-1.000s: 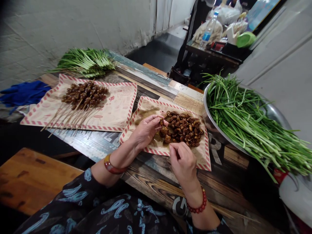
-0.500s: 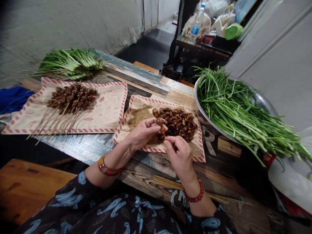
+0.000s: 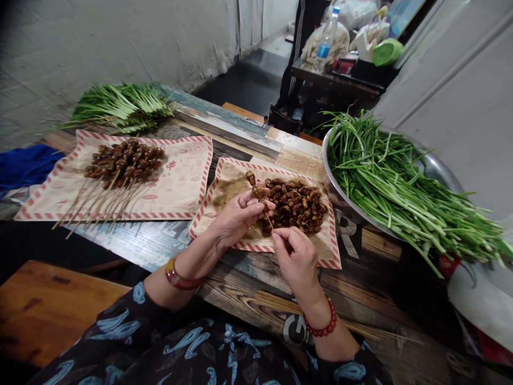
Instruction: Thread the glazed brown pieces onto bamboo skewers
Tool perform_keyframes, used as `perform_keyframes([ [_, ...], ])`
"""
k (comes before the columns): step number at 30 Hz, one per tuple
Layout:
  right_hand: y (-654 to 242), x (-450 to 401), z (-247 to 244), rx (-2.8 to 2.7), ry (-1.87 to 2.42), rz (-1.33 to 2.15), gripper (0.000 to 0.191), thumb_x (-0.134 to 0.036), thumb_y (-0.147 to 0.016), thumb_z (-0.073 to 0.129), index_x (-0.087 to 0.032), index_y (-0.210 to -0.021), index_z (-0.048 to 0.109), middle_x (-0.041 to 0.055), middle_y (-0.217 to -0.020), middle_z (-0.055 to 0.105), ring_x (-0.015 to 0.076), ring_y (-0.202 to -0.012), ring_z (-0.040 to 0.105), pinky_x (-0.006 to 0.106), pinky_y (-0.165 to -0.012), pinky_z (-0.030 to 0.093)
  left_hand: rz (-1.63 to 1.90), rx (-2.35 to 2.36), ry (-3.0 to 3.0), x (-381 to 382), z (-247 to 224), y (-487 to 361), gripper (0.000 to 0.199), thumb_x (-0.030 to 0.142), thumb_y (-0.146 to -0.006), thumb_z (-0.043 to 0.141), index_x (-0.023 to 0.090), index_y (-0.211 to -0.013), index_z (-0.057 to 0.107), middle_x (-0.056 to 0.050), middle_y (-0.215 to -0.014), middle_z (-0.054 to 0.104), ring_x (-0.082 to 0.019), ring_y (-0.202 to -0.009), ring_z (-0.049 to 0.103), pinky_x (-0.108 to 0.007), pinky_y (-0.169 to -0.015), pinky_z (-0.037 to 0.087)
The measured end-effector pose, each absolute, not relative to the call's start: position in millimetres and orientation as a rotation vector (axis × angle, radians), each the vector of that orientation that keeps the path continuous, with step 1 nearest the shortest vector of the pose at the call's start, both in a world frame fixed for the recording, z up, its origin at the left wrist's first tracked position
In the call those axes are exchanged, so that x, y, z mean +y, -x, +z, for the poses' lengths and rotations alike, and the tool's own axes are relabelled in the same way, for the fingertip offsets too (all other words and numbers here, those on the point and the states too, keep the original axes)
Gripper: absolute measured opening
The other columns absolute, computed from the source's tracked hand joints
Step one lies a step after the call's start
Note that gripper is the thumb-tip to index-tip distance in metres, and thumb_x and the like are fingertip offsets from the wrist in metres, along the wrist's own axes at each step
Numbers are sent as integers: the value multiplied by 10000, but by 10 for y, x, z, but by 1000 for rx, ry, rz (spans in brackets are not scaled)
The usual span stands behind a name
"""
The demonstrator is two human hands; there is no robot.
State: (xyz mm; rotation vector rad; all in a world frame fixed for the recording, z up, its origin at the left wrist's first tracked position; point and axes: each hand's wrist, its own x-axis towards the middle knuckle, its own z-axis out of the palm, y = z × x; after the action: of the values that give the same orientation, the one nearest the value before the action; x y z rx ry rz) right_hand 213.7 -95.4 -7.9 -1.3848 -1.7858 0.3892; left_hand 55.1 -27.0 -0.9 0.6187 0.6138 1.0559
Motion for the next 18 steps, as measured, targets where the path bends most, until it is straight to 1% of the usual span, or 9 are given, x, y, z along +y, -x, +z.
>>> perform_keyframes([
  [6,-2136,-948,-79,-1801,1376,351,137,-209,-914,568,-195,-809,655,-7,-703,647,123,-623,570,252,-601,453,1049,624,-581,-275,-31,-562,472,245,-629,847,130,-1045,657,-64,-835,748,-153,-754,687,-311,-838,487],
  [8,-2136,-945,-79,-1804,1371,343,132,-204,-913,571,-193,-810,653,-6,-705,648,121,-621,569,248,-594,450,1026,635,-583,-278,-23,-554,409,268,-637,843,127,-979,668,-78,-883,749,-156,-770,689,-308,-830,485],
  [10,-2136,-944,-80,-1804,1366,331,132,-200,-912,571,-191,-808,652,-5,-704,647,120,-621,570,245,-591,449,1002,641,-577,-277,-16,-544,329,310,-655,832,123,-863,660,-92,-924,744,-161,-794,690,-302,-812,487],
  [13,-2136,-946,-85,-1807,1363,327,135,-198,-913,566,-191,-808,651,-4,-708,648,120,-631,576,246,-599,453,991,651,-552,-270,-15,-532,325,347,-654,832,122,-765,626,-85,-894,735,-155,-806,680,-286,-774,490],
  [18,-2130,-955,-86,-1804,1376,343,147,-224,-917,554,-199,-809,650,-3,-702,650,132,-639,587,260,-612,464,971,665,-536,-258,-40,-520,323,327,-640,842,115,-782,643,-45,-852,704,-128,-770,649,-272,-735,491],
])
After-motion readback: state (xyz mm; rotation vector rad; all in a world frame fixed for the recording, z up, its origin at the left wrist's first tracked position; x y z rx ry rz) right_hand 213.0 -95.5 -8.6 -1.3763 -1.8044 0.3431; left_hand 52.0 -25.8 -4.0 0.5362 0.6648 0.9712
